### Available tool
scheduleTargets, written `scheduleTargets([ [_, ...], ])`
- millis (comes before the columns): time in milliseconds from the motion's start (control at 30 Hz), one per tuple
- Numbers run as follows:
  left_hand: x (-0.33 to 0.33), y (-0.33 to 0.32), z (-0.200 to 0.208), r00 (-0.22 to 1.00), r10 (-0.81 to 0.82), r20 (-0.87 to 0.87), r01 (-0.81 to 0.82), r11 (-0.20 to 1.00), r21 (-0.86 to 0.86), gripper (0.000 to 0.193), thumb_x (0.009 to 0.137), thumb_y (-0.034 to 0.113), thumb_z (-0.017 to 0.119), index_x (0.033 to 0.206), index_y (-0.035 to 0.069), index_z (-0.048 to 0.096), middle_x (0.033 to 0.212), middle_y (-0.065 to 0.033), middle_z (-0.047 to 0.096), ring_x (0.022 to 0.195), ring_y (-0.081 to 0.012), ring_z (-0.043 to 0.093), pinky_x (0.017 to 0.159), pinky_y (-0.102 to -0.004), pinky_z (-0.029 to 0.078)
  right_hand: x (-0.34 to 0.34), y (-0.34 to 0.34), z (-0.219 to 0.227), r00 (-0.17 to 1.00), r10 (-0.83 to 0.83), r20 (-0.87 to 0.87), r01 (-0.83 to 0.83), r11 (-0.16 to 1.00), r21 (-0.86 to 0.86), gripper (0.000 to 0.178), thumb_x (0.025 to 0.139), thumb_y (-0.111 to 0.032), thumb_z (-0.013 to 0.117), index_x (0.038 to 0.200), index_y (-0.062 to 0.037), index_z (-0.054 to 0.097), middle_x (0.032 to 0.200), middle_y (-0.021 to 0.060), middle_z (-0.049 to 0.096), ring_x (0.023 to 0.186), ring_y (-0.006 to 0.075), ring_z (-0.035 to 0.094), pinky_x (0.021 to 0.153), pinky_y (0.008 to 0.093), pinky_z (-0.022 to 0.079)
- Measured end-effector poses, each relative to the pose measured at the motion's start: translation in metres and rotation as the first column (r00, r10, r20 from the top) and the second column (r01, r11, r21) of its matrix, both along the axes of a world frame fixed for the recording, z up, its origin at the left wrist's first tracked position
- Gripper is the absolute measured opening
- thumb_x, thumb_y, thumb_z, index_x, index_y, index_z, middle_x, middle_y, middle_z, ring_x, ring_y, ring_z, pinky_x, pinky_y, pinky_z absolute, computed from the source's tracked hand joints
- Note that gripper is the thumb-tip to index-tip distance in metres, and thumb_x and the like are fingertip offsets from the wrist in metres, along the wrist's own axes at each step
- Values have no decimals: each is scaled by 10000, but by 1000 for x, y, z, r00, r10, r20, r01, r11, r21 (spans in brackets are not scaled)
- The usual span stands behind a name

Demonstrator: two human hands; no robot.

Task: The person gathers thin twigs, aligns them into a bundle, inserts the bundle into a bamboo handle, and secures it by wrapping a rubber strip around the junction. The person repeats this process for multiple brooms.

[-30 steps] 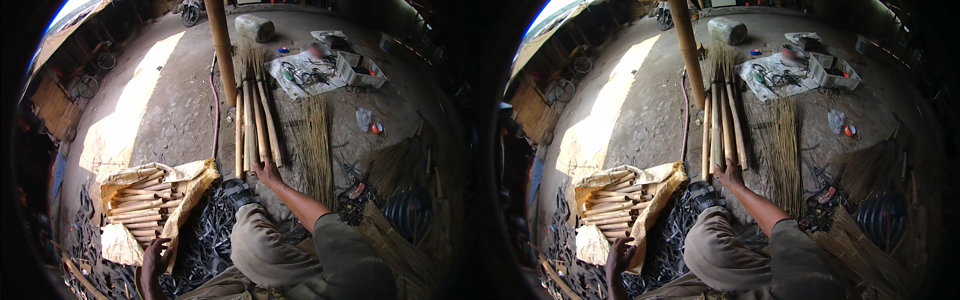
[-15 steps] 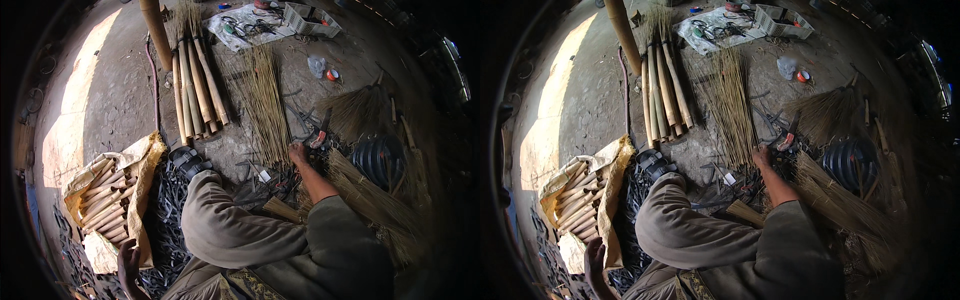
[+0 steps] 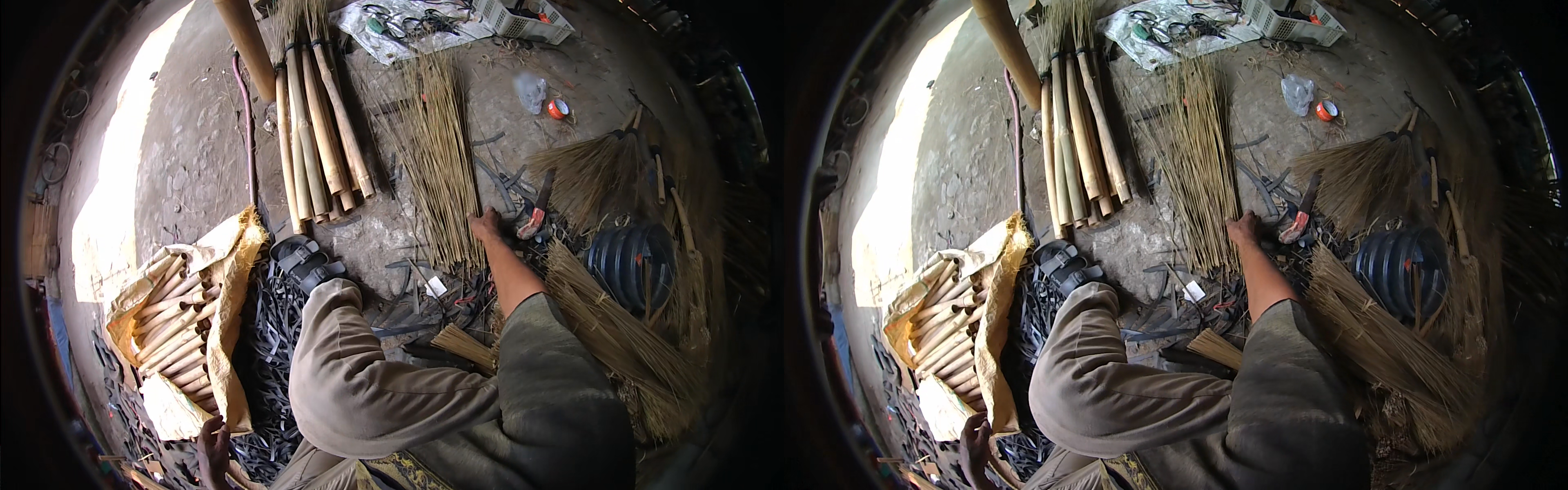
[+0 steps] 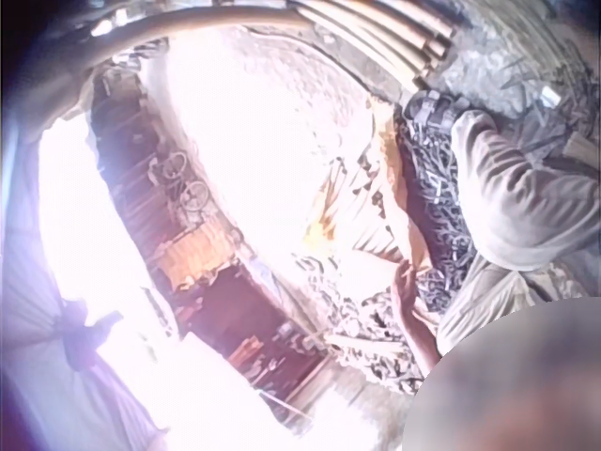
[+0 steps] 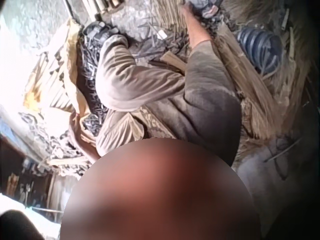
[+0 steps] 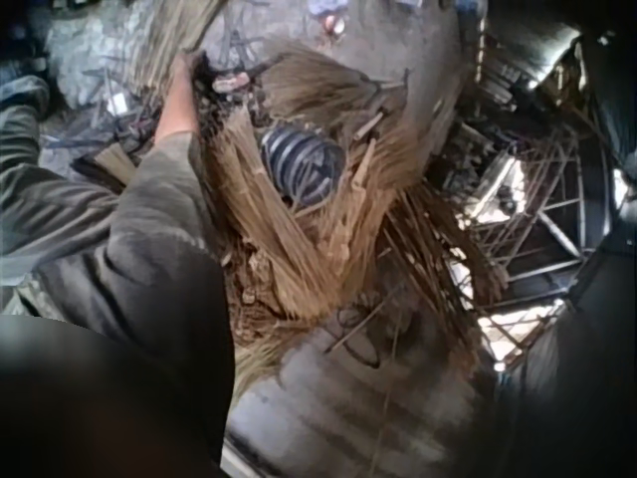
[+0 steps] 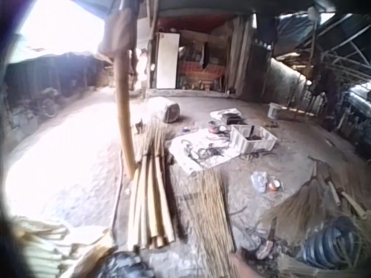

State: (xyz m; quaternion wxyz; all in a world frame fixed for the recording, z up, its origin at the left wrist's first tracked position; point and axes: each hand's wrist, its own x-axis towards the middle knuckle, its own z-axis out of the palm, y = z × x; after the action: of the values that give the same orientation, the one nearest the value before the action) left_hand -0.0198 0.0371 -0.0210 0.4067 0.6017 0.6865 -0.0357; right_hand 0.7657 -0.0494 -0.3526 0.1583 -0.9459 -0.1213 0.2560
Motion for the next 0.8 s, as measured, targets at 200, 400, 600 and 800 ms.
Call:
scheduleTargets([
  [200,4,10,-6,999,-45,-28,45,999,3,386,1010,243,646,1289,-24,649,1100,-141,733,992,-207,676,891,-346,530,8,5,-13,999,41,11,-41,999,-20,718,846,-452,809,1344,27,614,1269,270,693,1201,413,661,1021,479,529],
  [400,9,13,-7,1000,7,26,-6,1000,-16,391,1005,233,653,1292,-33,645,1098,-137,732,1010,-199,669,909,-334,523,18,6,-27,949,-26,-314,46,997,55,665,854,-404,753,1349,21,624,1341,271,658,1283,385,626,1080,451,491],
  [600,9,10,-8,998,-37,51,35,999,31,362,1019,214,633,1280,-35,647,1098,-111,723,917,-171,644,835,-317,528,18,4,-41,985,9,-175,10,994,108,808,851,-390,728,1469,73,489,1380,282,621,1275,396,616,1059,470,490],
  [800,9,10,-3,999,-30,43,30,999,20,365,1012,217,646,1277,-34,648,1084,-119,728,945,-176,652,850,-319,524,17,8,-24,963,-84,-256,159,944,288,913,921,-335,678,1619,40,223,1287,220,656,928,287,675,927,488,533],
])
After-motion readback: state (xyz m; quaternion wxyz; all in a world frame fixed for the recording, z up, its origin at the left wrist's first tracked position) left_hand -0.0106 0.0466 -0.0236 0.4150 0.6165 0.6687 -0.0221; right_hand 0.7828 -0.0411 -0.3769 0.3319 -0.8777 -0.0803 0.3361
